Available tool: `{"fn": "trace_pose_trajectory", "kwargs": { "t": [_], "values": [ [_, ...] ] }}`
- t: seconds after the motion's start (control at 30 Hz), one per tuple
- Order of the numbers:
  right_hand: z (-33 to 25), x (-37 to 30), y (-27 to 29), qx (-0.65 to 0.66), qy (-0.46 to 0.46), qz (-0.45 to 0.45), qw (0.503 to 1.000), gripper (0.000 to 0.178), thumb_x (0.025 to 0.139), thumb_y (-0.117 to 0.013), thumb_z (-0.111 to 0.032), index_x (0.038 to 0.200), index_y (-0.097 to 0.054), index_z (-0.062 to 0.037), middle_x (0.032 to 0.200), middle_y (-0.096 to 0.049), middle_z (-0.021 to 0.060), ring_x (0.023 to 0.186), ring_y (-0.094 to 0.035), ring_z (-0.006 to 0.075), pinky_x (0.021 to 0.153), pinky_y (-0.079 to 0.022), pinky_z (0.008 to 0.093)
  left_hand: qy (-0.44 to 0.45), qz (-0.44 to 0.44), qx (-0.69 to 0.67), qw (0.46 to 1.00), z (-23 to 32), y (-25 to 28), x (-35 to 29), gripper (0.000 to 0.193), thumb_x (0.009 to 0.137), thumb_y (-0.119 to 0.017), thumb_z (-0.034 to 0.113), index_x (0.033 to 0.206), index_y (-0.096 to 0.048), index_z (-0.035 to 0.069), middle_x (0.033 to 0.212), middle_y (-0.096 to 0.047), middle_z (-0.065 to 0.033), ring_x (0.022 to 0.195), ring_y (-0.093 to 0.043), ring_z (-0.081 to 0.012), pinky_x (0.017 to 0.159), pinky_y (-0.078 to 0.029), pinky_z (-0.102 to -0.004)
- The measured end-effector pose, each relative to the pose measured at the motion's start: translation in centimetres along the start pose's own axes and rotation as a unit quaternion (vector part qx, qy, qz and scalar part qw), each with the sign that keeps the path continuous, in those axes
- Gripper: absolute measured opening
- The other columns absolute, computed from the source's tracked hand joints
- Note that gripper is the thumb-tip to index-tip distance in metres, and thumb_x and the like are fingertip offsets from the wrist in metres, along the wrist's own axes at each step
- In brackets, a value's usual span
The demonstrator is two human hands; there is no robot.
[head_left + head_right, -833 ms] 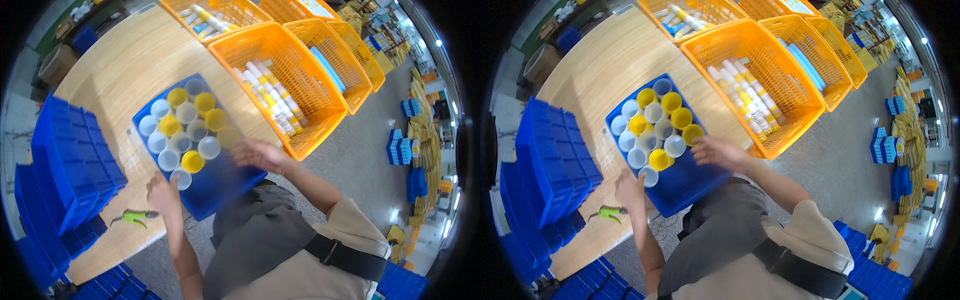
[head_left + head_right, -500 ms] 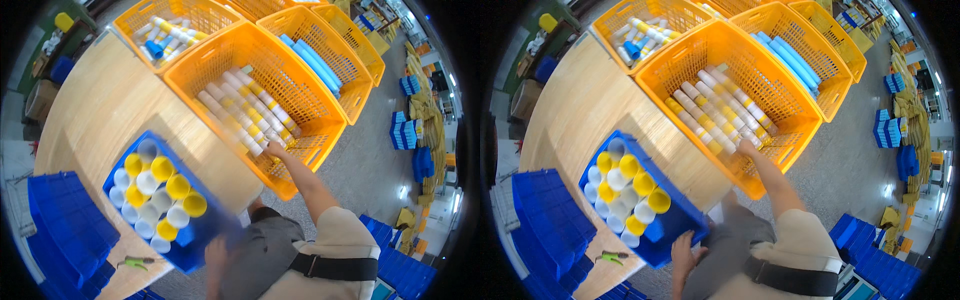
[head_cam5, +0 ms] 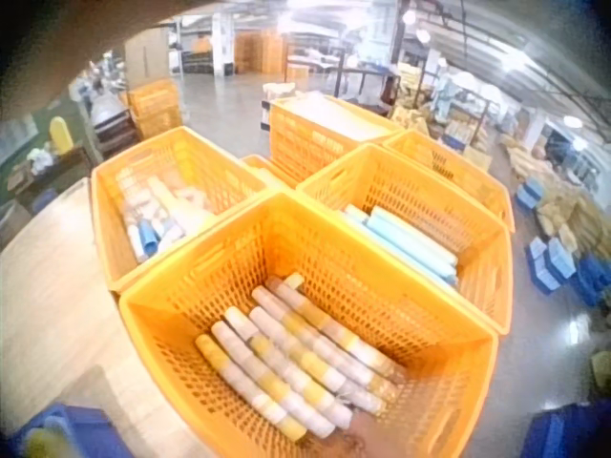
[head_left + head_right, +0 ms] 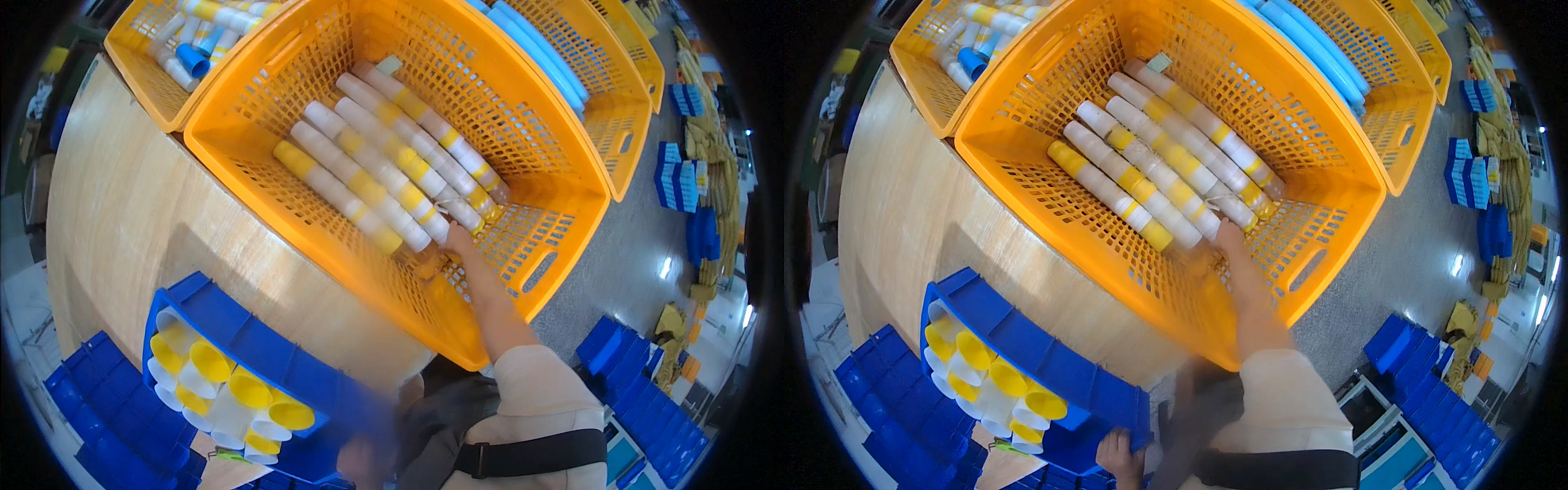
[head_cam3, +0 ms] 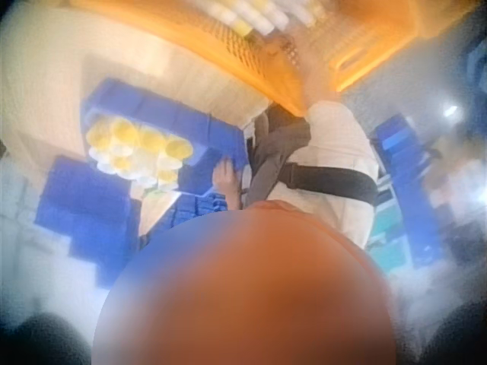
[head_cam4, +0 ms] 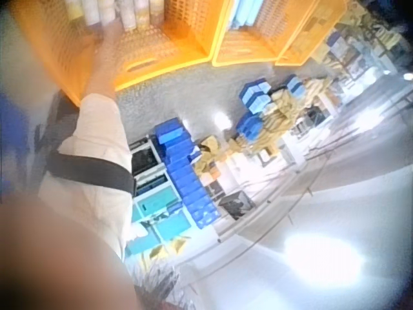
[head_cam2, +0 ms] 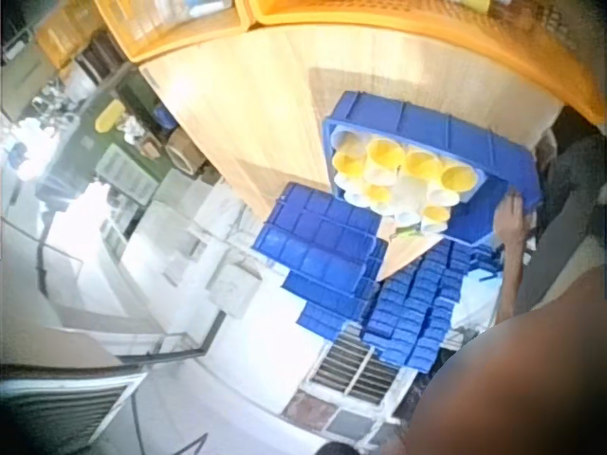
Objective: The person repeatedly picks stacks of white and yellow plastic cups from orange baskets, separates them, and places them into blue trays. The person then carries the filled trays to a nearby machine and sets them down.
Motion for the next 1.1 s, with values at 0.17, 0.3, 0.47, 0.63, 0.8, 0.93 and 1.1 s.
{"fn": "trace_pose_trajectory", "kwargs": {
  "t": [0.17, 0.3, 0.47, 0.63, 0.8, 0.93, 1.1],
  "values": [
    [-3.5, -6.8, 6.4, 0.174, 0.017, -0.435, 0.883, 0.074, 0.074, -0.087, -0.036, 0.135, -0.057, -0.0085, 0.117, -0.069, 0.0085, 0.106, -0.066, 0.0216, 0.089, -0.054, 0.0401, 0.0, -0.006, 0.007, 1.0, 0.0, 0.3, 0.3, 0.044, 0.068, -0.081, 0.04, 0.093, -0.067, 0.007, 0.095, -0.07, -0.0088, 0.082, -0.067, -0.0298, 0.07, -0.052, -0.0391],
    [-6.9, -15.8, 15.9, 0.237, 0.154, -0.189, 0.94, 0.063, 0.069, -0.083, -0.032, 0.124, -0.062, -0.0068, 0.109, -0.069, 0.0106, 0.099, -0.065, 0.0217, 0.087, -0.052, 0.035, -0.002, 0.028, -0.007, 1.0, 1.0, 1.2, 1.1, 0.041, 0.07, -0.082, 0.035, 0.097, -0.068, 0.008, 0.092, -0.07, -0.0092, 0.082, -0.067, -0.0297, 0.07, -0.052, -0.0385],
    [-7.7, -32.4, 22.1, 0.231, 0.282, 0.033, 0.931, 0.066, 0.063, -0.081, -0.029, 0.121, -0.063, -0.0018, 0.109, -0.069, 0.0128, 0.099, -0.066, 0.0243, 0.09, -0.051, 0.0346, -0.001, 0.09, -0.076, 0.993, 2.9, 3.5, 2.4, 0.039, 0.076, -0.082, 0.032, 0.103, -0.067, 0.007, 0.093, -0.071, -0.0106, 0.083, -0.067, -0.0328, 0.073, -0.053, -0.0414],
    [-6.2, -46.3, 20.2, 0.236, 0.315, 0.112, 0.912, 0.082, 0.065, -0.085, -0.025, 0.137, -0.052, -0.0034, 0.125, -0.064, 0.0154, 0.116, -0.062, 0.0273, 0.101, -0.047, 0.0393, -0.101, 0.212, -0.178, 0.956, 4.2, 7.3, 0.0, 0.049, 0.081, -0.079, 0.029, 0.118, -0.062, 0.001, 0.112, -0.067, -0.0195, 0.103, -0.062, -0.039, 0.089, -0.05, -0.0446],
    [-3.0, -53.0, 12.5, 0.267, 0.35, 0.138, 0.887, 0.075, 0.064, -0.085, -0.03, 0.128, -0.057, -0.0032, 0.114, -0.067, 0.0166, 0.107, -0.065, 0.0298, 0.095, -0.05, 0.0401, -0.102, 0.249, -0.228, 0.936, 2.4, 7.9, -6.1, 0.043, 0.089, -0.072, 0.02, 0.124, -0.06, -0.001, 0.126, -0.061, -0.0205, 0.117, -0.057, -0.0385, 0.101, -0.045, -0.0447],
    [1.7, -54.1, 5.2, 0.233, 0.315, 0.088, 0.916, 0.067, 0.064, -0.084, -0.031, 0.12, -0.06, -0.0034, 0.112, -0.067, 0.0166, 0.105, -0.066, 0.0312, 0.093, -0.051, 0.0414, -0.119, 0.263, -0.246, 0.926, 1.6, 7.4, -10.2, 0.036, 0.089, -0.069, 0.017, 0.12, -0.062, -0.001, 0.123, -0.062, -0.0197, 0.116, -0.058, -0.0382, 0.099, -0.046, -0.0455],
    [4.6, -54.0, 1.3, 0.255, 0.253, 0.056, 0.931, 0.063, 0.063, -0.084, -0.031, 0.115, -0.063, -0.0026, 0.106, -0.069, 0.0156, 0.099, -0.067, 0.0302, 0.09, -0.052, 0.0404, -0.146, 0.303, -0.253, 0.907, 1.6, 8.6, -14.3, 0.033, 0.089, -0.069, 0.015, 0.118, -0.063, 0.0, 0.121, -0.063, -0.0197, 0.113, -0.06, -0.038, 0.098, -0.048, -0.0449]
  ]
}}
Point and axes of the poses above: each hand's wrist, its own x-axis towards the middle knuckle, its own y-axis out of the back of the hand, z = x × y, the point moved 8 cm from there along x, towards the middle knuckle
